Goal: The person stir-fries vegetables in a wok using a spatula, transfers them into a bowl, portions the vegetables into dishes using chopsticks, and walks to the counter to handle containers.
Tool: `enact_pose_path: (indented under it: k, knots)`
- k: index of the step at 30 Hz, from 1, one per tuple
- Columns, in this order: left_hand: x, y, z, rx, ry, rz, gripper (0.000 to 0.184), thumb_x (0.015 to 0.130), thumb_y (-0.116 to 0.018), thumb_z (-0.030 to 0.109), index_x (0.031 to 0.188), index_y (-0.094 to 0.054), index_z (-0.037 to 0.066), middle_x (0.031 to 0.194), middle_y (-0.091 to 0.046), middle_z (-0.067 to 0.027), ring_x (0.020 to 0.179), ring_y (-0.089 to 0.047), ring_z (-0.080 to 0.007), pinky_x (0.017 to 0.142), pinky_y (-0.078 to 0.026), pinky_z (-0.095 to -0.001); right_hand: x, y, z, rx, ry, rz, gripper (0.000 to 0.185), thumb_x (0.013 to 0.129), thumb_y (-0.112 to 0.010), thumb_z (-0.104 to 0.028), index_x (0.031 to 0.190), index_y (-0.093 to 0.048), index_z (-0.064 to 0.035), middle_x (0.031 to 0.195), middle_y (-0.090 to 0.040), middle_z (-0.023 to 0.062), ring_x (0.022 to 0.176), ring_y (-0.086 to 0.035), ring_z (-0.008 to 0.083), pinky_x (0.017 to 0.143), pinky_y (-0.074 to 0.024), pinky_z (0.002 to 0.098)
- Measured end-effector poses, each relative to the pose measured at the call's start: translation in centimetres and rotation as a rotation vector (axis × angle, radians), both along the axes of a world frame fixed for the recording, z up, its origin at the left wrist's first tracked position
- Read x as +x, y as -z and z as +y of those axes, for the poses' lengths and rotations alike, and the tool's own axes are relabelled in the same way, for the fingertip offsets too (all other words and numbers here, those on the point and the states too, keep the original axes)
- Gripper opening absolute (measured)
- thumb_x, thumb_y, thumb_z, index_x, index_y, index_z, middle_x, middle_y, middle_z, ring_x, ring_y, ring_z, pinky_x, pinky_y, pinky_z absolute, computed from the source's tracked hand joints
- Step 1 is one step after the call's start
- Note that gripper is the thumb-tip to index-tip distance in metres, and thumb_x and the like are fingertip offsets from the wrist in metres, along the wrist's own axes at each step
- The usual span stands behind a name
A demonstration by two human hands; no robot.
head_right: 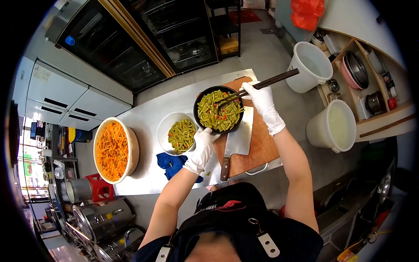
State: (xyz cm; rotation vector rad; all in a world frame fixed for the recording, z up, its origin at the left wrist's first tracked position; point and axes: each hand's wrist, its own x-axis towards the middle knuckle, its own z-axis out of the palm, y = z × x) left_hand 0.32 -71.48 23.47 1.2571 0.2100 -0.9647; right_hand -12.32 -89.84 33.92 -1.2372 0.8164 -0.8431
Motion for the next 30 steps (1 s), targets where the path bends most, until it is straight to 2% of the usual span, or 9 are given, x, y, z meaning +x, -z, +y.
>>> enact_pose_path:
  k: [7, 11, 17, 19, 21, 23, 25, 27, 30]
  knots:
    - [-0.1, -0.2, 0.1, -0.007, 0.018, -0.009, 0.032, 0.083, -0.043, -0.006, 0.111, -0.056, 0.000, 0.099, -0.063, -0.0129, 0.082, -0.063, -0.0263, 0.073, -0.057, -0.0424, -0.2, -1.0, -0.7, -0.032, -0.017, 0.030, 0.015, 0.087, -0.064, -0.012, 0.086, -0.065, 0.0032, 0.082, -0.066, 0.0088, 0.074, -0.066, 0.0150, 0.065, -0.0580, 0.0259]
    - [0.1, 0.6, 0.3, -0.061, 0.037, 0.005, 0.028, 0.086, -0.045, -0.005, 0.114, -0.050, -0.002, 0.106, -0.060, -0.0162, 0.088, -0.063, -0.0277, 0.066, -0.059, -0.0339, 0.6, -1.4, 1.1, -0.056, -0.063, 0.013, 0.013, 0.088, -0.062, -0.010, 0.086, -0.066, 0.0027, 0.083, -0.067, 0.0080, 0.077, -0.066, 0.0147, 0.068, -0.0573, 0.0257]
    - [0.4, 0.6, 0.2, 0.001, 0.073, 0.030, 0.032, 0.087, -0.046, -0.004, 0.118, -0.050, -0.001, 0.109, -0.059, -0.0169, 0.089, -0.063, -0.0275, 0.066, -0.059, -0.0328, 2.1, -0.6, 4.1, -0.370, -0.161, 0.217, 0.012, 0.085, -0.067, -0.010, 0.088, -0.067, 0.0015, 0.080, -0.066, 0.0020, 0.071, -0.060, 0.0082, 0.066, -0.0504, 0.0225]
    - [0.1, 0.0, 1.2, -0.076, 0.107, -0.011, 0.033, 0.090, -0.049, 0.004, 0.123, -0.048, 0.000, 0.109, -0.058, -0.0177, 0.086, -0.061, -0.0298, 0.075, -0.056, -0.0424, 1.7, -3.2, 5.0, -0.383, -0.160, 0.171, 0.011, 0.084, -0.068, -0.009, 0.087, -0.067, 0.0010, 0.080, -0.066, -0.0009, 0.072, -0.059, 0.0074, 0.068, -0.0482, 0.0228]
    - [-0.1, -2.9, 3.3, 0.037, 0.205, -0.024, 0.036, 0.092, -0.051, 0.011, 0.124, -0.047, -0.005, 0.108, -0.060, -0.0173, 0.085, -0.063, -0.0283, 0.075, -0.056, -0.0380, 0.7, -3.6, 4.0, -0.377, -0.136, 0.112, 0.010, 0.086, -0.064, -0.008, 0.086, -0.067, 0.0019, 0.081, -0.066, 0.0000, 0.075, -0.060, 0.0077, 0.068, -0.0483, 0.0229]
    - [0.8, -5.0, 7.3, 0.156, 0.431, -0.292, 0.029, 0.092, -0.056, 0.016, 0.108, -0.059, -0.007, 0.089, -0.067, -0.0128, 0.074, -0.067, -0.0208, 0.066, -0.054, -0.0305, -1.0, -6.7, 4.6, -0.408, -0.156, 0.173, 0.014, 0.089, -0.060, -0.010, 0.085, -0.067, 0.0020, 0.082, -0.067, 0.0045, 0.078, -0.062, 0.0097, 0.071, -0.0507, 0.0241]
    - [0.9, -5.9, 11.7, 0.296, 0.463, -0.619, 0.022, 0.088, -0.061, 0.016, 0.096, -0.065, -0.004, 0.083, -0.069, -0.0130, 0.068, -0.066, -0.0186, 0.060, -0.051, -0.0292, -2.4, -7.0, 4.1, -0.310, -0.116, 0.062, 0.015, 0.087, -0.065, -0.012, 0.088, -0.067, 0.0022, 0.082, -0.068, 0.0050, 0.077, -0.063, 0.0104, 0.070, -0.0513, 0.0233]
    - [1.3, -1.8, 15.8, 0.576, 0.597, -1.239, 0.016, 0.083, -0.065, 0.015, 0.086, -0.067, 0.000, 0.076, -0.067, -0.0129, 0.061, -0.064, -0.0202, 0.056, -0.049, -0.0303, -3.4, -8.0, 4.6, -0.283, -0.075, 0.024, 0.015, 0.089, -0.062, -0.012, 0.089, -0.067, 0.0026, 0.086, -0.068, 0.0075, 0.079, -0.065, 0.0130, 0.073, -0.0535, 0.0256]
    - [-0.6, -0.2, 17.7, 0.679, 0.808, -1.426, 0.028, 0.072, -0.073, 0.030, 0.083, -0.065, 0.005, 0.070, -0.062, -0.0116, 0.061, -0.063, -0.0268, 0.054, -0.049, -0.0360, -4.0, -8.9, 5.6, -0.249, -0.049, -0.002, 0.016, 0.092, -0.058, -0.011, 0.091, -0.066, 0.0026, 0.088, -0.068, 0.0095, 0.082, -0.066, 0.0162, 0.077, -0.0545, 0.0278]
